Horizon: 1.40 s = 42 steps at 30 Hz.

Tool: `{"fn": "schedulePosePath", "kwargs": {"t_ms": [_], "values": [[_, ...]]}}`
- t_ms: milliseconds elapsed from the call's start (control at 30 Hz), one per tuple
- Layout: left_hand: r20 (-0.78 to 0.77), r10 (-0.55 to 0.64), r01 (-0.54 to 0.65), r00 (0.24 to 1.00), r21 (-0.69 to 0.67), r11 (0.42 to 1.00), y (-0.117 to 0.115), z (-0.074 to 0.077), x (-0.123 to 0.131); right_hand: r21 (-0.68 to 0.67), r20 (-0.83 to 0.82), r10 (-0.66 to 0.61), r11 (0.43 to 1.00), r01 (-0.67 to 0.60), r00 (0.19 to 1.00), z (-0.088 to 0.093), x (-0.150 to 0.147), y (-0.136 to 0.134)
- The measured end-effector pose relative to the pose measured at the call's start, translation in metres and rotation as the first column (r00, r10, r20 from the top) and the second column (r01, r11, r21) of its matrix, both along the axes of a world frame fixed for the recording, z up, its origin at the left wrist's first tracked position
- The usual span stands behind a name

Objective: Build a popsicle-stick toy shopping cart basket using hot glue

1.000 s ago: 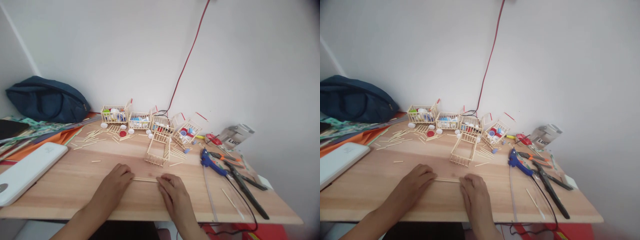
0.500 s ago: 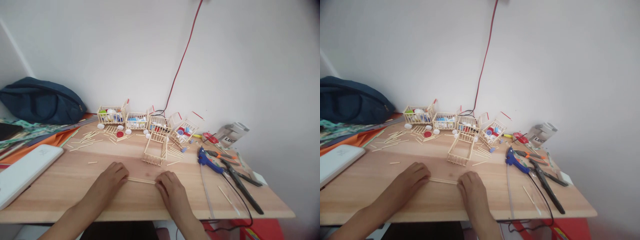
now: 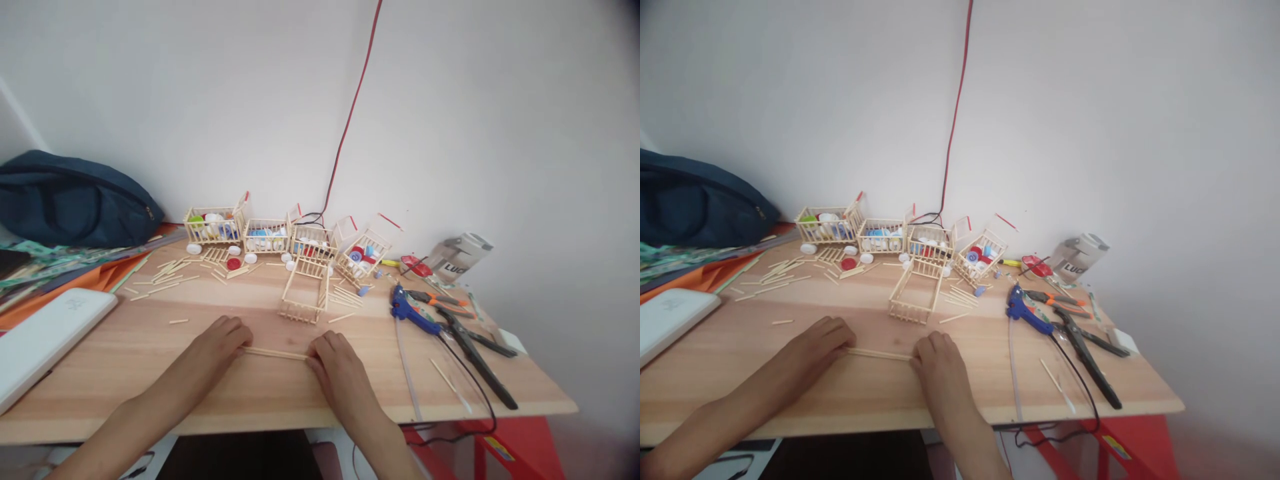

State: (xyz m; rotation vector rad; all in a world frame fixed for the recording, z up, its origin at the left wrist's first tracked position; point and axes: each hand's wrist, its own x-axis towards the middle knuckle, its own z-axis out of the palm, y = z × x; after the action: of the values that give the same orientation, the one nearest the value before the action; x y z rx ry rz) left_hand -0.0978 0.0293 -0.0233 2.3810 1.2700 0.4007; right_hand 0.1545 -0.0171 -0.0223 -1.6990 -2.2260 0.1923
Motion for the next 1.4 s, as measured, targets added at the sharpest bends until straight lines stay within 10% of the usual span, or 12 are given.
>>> {"fn": "schedulePosePath", "kwargs": {"t_ms": [333, 567, 867, 1167, 1400], "values": [[0.053, -0.013, 0.008, 0.999, 0.099, 0.995, -0.003, -0.001, -0.002, 0.178, -0.292, 0.064, 0.984, -0.011, 0.954, -0.002, 0.044, -0.004], [0.081, 0.002, -0.008, 0.997, 0.084, 0.996, -0.006, 0.001, -0.004, 0.211, -0.223, -0.152, 0.957, 0.2, 0.963, 0.007, 0.095, 0.025], [0.151, -0.024, 0.006, 0.988, 0.119, 0.993, -0.006, -0.009, -0.009, 0.105, -0.015, -0.014, 0.994, 0.016, 1.0, -0.002, 0.09, 0.055], [0.167, -0.026, 0.009, 0.986, 0.102, 0.995, -0.004, -0.008, -0.007, 0.131, -0.136, -0.01, 0.991, 0.029, 0.991, 0.04, 0.102, 0.057], [0.185, -0.019, -0.001, 0.983, 0.106, 0.994, -0.005, -0.012, -0.006, 0.043, -0.074, 0.187, 0.982, -0.184, 0.98, 0.079, 0.041, 0.09]]}}
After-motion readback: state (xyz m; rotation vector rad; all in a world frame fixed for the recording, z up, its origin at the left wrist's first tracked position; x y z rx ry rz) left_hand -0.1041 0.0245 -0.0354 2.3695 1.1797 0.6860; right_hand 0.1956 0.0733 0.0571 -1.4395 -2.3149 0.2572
